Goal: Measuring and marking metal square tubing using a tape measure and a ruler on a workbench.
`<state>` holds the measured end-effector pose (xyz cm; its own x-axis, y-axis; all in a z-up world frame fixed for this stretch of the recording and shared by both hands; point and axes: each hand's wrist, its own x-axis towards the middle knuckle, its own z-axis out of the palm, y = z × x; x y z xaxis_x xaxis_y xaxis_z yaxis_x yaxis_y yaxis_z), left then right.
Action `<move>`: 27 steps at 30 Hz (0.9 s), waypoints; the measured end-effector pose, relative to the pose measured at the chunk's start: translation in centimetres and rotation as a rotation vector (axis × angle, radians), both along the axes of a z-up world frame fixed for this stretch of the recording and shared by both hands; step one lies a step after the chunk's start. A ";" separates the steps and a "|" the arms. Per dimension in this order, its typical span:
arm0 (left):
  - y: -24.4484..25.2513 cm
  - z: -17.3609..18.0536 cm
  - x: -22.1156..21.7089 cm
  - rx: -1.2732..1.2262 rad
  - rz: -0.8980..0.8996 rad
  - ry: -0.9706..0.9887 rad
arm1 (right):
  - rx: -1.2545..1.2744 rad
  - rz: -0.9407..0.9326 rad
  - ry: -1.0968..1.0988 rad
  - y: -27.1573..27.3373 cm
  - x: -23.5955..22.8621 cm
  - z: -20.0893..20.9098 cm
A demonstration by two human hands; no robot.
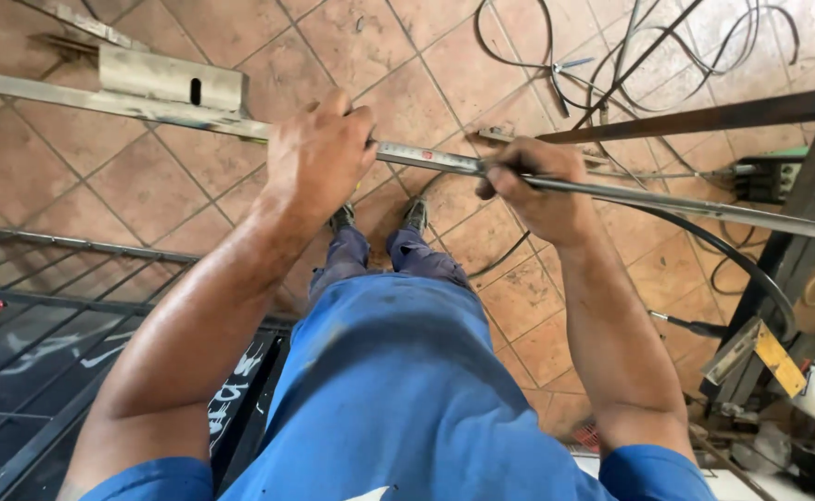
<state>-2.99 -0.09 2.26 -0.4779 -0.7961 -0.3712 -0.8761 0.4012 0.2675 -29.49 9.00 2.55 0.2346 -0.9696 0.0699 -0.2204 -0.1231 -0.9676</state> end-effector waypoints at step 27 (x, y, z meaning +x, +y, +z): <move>0.7 -4.0 0.2 -0.338 0.047 0.208 | -0.005 -0.104 -0.002 -0.9 0.5 -6.6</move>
<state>-2.82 0.62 -1.70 -0.4757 -0.8795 0.0162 -0.8365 0.4580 0.3008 -28.97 8.15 -4.07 0.1325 -0.9883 0.0750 -0.2306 -0.1043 -0.9674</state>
